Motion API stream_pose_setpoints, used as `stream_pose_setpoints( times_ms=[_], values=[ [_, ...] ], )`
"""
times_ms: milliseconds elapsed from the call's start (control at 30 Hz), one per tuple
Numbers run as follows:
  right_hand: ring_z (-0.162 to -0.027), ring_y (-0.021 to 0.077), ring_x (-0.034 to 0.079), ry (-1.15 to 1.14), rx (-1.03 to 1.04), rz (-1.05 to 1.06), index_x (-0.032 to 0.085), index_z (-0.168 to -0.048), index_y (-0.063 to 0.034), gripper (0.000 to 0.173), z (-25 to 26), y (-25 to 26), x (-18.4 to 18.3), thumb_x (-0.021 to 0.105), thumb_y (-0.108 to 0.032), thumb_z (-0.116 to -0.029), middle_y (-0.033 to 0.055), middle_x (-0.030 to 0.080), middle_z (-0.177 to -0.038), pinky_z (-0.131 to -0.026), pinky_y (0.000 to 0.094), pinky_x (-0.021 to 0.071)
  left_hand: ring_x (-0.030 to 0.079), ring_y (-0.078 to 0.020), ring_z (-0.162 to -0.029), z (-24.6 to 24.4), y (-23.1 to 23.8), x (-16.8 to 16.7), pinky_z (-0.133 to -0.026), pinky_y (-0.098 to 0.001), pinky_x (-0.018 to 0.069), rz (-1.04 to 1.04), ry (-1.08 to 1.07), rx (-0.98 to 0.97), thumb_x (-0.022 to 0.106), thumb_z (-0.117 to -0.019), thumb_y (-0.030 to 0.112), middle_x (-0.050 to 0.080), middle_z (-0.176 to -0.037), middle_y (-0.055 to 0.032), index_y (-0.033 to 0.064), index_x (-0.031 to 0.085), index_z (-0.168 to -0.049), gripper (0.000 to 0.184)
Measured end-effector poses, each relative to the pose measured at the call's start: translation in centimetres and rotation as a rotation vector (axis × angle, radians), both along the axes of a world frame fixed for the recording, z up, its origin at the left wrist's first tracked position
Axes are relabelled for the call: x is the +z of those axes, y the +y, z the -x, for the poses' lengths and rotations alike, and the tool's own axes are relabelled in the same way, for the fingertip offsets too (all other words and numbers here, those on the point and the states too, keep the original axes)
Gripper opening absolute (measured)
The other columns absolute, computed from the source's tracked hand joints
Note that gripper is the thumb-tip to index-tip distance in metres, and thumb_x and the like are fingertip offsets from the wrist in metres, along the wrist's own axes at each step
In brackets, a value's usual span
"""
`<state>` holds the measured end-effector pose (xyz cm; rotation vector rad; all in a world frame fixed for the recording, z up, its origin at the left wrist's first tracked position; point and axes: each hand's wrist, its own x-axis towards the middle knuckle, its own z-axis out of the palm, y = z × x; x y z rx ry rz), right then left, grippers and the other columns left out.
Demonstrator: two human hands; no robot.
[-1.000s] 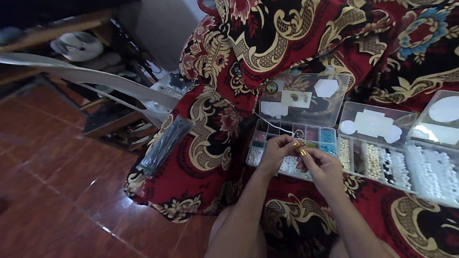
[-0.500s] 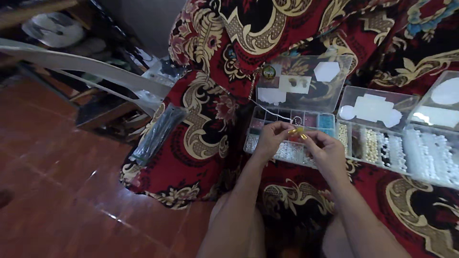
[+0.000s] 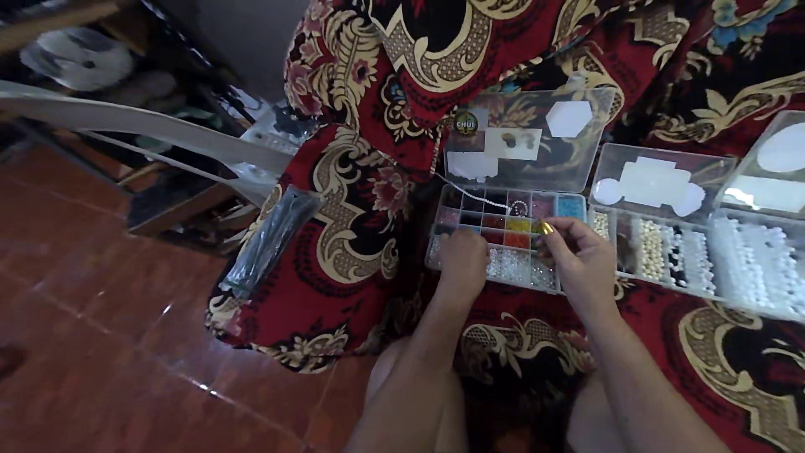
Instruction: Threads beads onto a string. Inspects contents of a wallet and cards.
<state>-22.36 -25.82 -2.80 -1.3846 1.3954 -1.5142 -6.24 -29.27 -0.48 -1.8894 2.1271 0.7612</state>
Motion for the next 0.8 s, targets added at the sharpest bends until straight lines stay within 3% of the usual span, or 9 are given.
stream_pose_setpoints(
  times_ms=[267, 600, 700, 800],
  values=[
    [-0.062, -0.0026, 0.064, 0.023, 0.036, -0.016, 0.069, -0.106, 0.0003, 0.018, -0.2, 0.2, 0.2, 0.059, -0.010, -0.0953, -0.0045, 0.068, -0.074, -0.058, 0.0140, 0.0553, 0.055, -0.0361, -0.128, 0.9, 0.1, 0.2, -0.108, -0.0560, 0.0367, -0.017, -0.091, -0.043, 0.062, -0.1002, 0.016, 0.064, -0.131, -0.0198, 0.0076, 0.072, -0.122, 0.025],
    [-0.056, -0.0046, 0.058, 0.007, 0.024, -0.009, 0.071, -0.103, -0.0006, 0.016, -0.1, 0.2, 0.5, 0.061, -0.010, -0.0942, -0.0068, 0.065, -0.069, -0.053, 0.0122, 0.0502, 0.058, -0.0368, -0.125, 1.0, 0.2, -0.2, -0.108, -0.0567, 0.0374, -0.013, -0.045, -0.052, 0.060, -0.1010, 0.018, 0.064, -0.128, -0.0207, 0.0050, 0.071, -0.122, 0.027],
    [-0.055, -0.0048, 0.057, 0.010, 0.018, 0.000, 0.071, -0.102, -0.0014, 0.016, -0.1, 0.3, 0.5, 0.061, -0.011, -0.0938, -0.0071, 0.064, -0.068, -0.052, 0.0124, 0.0494, 0.064, -0.0309, -0.116, -0.2, -0.1, 0.2, -0.102, -0.0504, 0.0471, 0.033, 0.232, 0.088, 0.059, -0.1016, 0.020, 0.067, -0.124, -0.0171, 0.0034, 0.069, -0.122, 0.028],
    [-0.056, -0.0045, 0.059, 0.000, 0.021, 0.018, 0.072, -0.100, -0.0022, 0.015, -0.5, 0.4, 0.5, 0.062, -0.012, -0.0936, -0.0071, 0.067, -0.069, -0.052, 0.0129, 0.0506, 0.068, -0.0127, -0.089, -1.1, 0.0, -0.3, -0.084, -0.0299, 0.0567, 0.080, 0.890, 0.327, 0.066, -0.0977, 0.010, 0.069, -0.101, -0.0080, -0.0018, 0.066, -0.110, 0.017]
  ],
)
